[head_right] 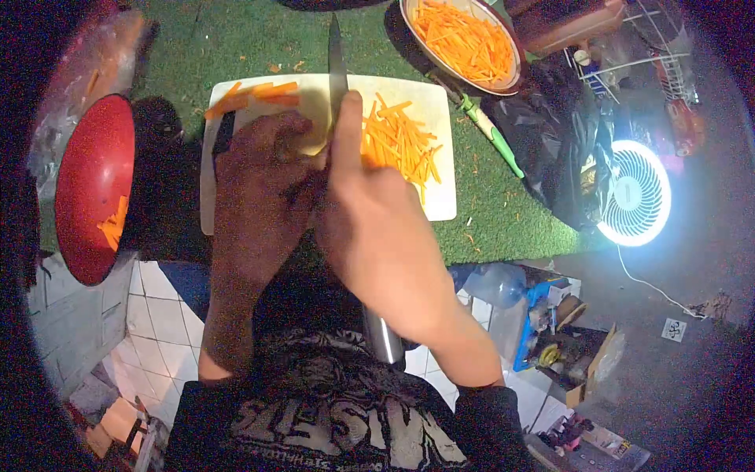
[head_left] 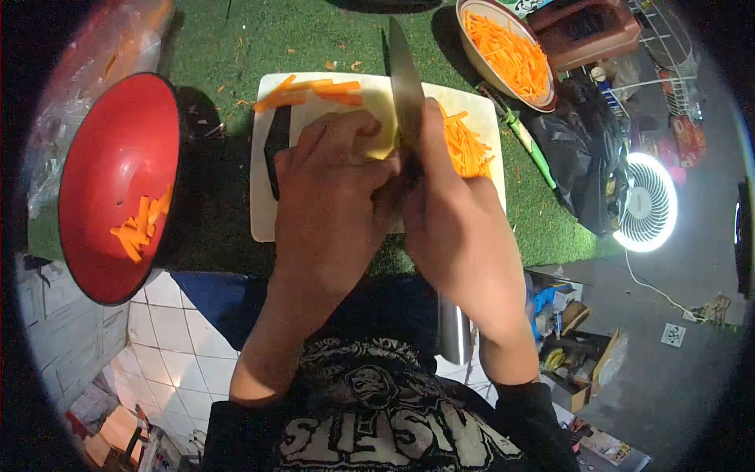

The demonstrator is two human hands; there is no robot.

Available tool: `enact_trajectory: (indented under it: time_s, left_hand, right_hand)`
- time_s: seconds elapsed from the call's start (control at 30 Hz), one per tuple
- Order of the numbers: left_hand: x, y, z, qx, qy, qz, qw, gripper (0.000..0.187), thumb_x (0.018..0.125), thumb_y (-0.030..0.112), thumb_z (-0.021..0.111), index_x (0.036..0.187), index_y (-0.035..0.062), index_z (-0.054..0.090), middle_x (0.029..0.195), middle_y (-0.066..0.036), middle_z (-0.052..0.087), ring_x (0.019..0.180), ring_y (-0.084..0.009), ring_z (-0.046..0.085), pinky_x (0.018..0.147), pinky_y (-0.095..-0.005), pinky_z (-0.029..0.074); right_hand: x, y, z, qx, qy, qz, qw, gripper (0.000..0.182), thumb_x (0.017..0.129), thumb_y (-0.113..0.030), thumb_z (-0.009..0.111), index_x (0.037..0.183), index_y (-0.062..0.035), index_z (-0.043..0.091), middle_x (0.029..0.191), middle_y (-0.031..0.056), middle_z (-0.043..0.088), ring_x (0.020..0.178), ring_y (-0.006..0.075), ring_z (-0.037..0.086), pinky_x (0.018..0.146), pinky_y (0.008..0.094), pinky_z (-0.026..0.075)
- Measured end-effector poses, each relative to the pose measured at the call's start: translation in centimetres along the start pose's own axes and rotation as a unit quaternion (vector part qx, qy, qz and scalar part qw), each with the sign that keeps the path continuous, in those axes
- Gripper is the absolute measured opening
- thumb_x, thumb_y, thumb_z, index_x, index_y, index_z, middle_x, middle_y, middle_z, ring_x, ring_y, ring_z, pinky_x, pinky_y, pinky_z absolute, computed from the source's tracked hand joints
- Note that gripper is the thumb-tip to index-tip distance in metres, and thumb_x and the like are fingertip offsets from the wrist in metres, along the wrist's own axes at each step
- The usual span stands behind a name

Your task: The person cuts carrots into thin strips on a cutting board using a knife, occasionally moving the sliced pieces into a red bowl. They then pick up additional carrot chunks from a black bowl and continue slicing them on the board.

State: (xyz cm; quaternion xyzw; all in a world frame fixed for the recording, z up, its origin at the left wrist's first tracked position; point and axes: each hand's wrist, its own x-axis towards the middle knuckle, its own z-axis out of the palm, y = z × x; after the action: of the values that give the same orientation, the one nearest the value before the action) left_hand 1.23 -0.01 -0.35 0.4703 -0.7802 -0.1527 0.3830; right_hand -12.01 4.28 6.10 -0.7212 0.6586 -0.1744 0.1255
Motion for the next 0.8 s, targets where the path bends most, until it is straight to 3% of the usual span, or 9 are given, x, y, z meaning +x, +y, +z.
enact_trajectory:
  time_s: [0.07, 0.23, 0.33, 0.37, 0.43, 0.5, 0.6, 0.63, 0.8]
  left_hand:
    - [0.0, -0.3, 0.2, -0.005, -0.008, -0.006, 1.0, 0.016, 0.079, 0.019, 0.077, 0.094, 0.0126, 0.079, 0.117, -0.007, 0.063, 0.116, -0.0282, 0.056, 0.095, -0.0445, 0.04]
    - [-0.3, 0.0, 0.5, -0.039, 0.018, -0.018, 0.999, 0.018, 0.077, 0.02, 0.078, 0.095, 0.0134, 0.079, 0.118, -0.006, 0.062, 0.116, -0.0273, 0.056, 0.095, -0.0443, 0.04]
    - [0.0, 0.6, 0.5, -0.013, 0.024, -0.01, 1.0, 0.019, 0.078, 0.02, 0.078, 0.096, 0.0135, 0.079, 0.117, -0.006, 0.062, 0.115, -0.0268, 0.057, 0.095, -0.0443, 0.04]
    - [0.2, 1.0, 0.6, 0.003, 0.023, -0.01, 1.0, 0.02, 0.078, 0.02, 0.078, 0.097, 0.0135, 0.079, 0.116, -0.006, 0.062, 0.114, -0.0267, 0.056, 0.095, -0.0445, 0.04]
    - [0.5, 1.2, 0.9, -0.001, 0.026, -0.003, 1.0, 0.022, 0.078, 0.02, 0.078, 0.1, 0.0132, 0.078, 0.116, -0.006, 0.061, 0.115, -0.0264, 0.056, 0.096, -0.0452, 0.04]
    - [0.9, 1.0, 1.6, -0.046, 0.032, 0.013, 0.998, 0.026, 0.079, 0.019, 0.077, 0.104, 0.0128, 0.076, 0.117, -0.006, 0.061, 0.116, -0.026, 0.055, 0.097, -0.0463, 0.039]
    - [1.1, 1.1, 0.8, -0.067, 0.06, 0.014, 0.996, 0.031, 0.08, 0.014, 0.074, 0.111, 0.0133, 0.073, 0.119, -0.007, 0.06, 0.122, -0.0268, 0.053, 0.098, -0.0471, 0.039]
    - [0.9, 1.3, 0.3, -0.039, 0.051, 0.035, 0.997, 0.033, 0.08, 0.013, 0.072, 0.113, 0.0143, 0.072, 0.122, -0.008, 0.059, 0.125, -0.0279, 0.051, 0.099, -0.0473, 0.039]
    - [0.9, 1.5, -0.7, 0.052, 0.005, 0.136, 0.989, 0.038, 0.083, 0.01, 0.064, 0.119, 0.0195, 0.071, 0.136, -0.01, 0.052, 0.135, -0.0334, 0.045, 0.102, -0.0483, 0.038]
  right_hand:
    - [0.7, 0.8, 0.4, 0.053, 0.036, -0.057, 0.996, 0.071, 0.087, -0.001, 0.062, 0.152, 0.0023, 0.033, 0.093, 0.0312, 0.066, 0.082, 0.0501, 0.064, 0.076, 0.0525, 0.052]
    - [-1.8, -0.2, -0.8, 0.06, -0.017, 0.07, 0.996, 0.072, 0.088, -0.001, 0.058, 0.155, -0.0025, 0.031, 0.086, 0.0317, 0.065, 0.076, 0.0463, 0.066, 0.075, 0.0507, 0.054]
    - [-2.4, 0.5, -1.1, 0.075, 0.006, 0.099, 0.992, 0.072, 0.088, 0.0, 0.051, 0.156, -0.0049, 0.03, 0.074, 0.0266, 0.065, 0.061, 0.0386, 0.068, 0.065, 0.046, 0.056]
    - [-2.3, 1.1, -1.1, 0.077, 0.025, 0.103, 0.991, 0.072, 0.087, 0.0, 0.047, 0.157, -0.006, 0.03, 0.063, 0.0202, 0.063, 0.05, 0.0293, 0.067, 0.057, 0.0409, 0.056]
    - [-2.0, 1.4, -2.2, 0.092, 0.01, 0.12, 0.988, 0.073, 0.089, -0.004, 0.052, 0.157, -0.0057, 0.026, 0.074, 0.0287, 0.064, 0.064, 0.0446, 0.065, 0.066, 0.0528, 0.053]
    - [-2.0, 1.5, -2.6, 0.126, 0.038, 0.136, 0.982, 0.066, 0.091, -0.008, 0.057, 0.154, -0.0098, 0.036, 0.079, 0.0311, 0.065, 0.069, 0.0504, 0.064, 0.07, 0.0553, 0.052]
    - [-2.8, 1.6, -3.2, 0.108, 0.035, 0.098, 0.989, 0.055, 0.092, -0.011, 0.061, 0.146, -0.0086, 0.05, 0.079, 0.0303, 0.064, 0.069, 0.0457, 0.066, 0.068, 0.05, 0.052]
    - [-3.2, 2.9, -2.1, 0.109, 0.084, 0.029, 0.99, 0.047, 0.091, -0.013, 0.066, 0.138, -0.0093, 0.06, 0.08, 0.0266, 0.064, 0.07, 0.0394, 0.067, 0.067, 0.0437, 0.053]
    - [-4.4, 2.9, -1.7, 0.08, 0.051, 0.003, 0.995, 0.043, 0.084, -0.007, 0.074, 0.127, -0.0109, 0.069, 0.083, 0.0166, 0.061, 0.069, 0.0329, 0.063, 0.066, 0.0405, 0.052]
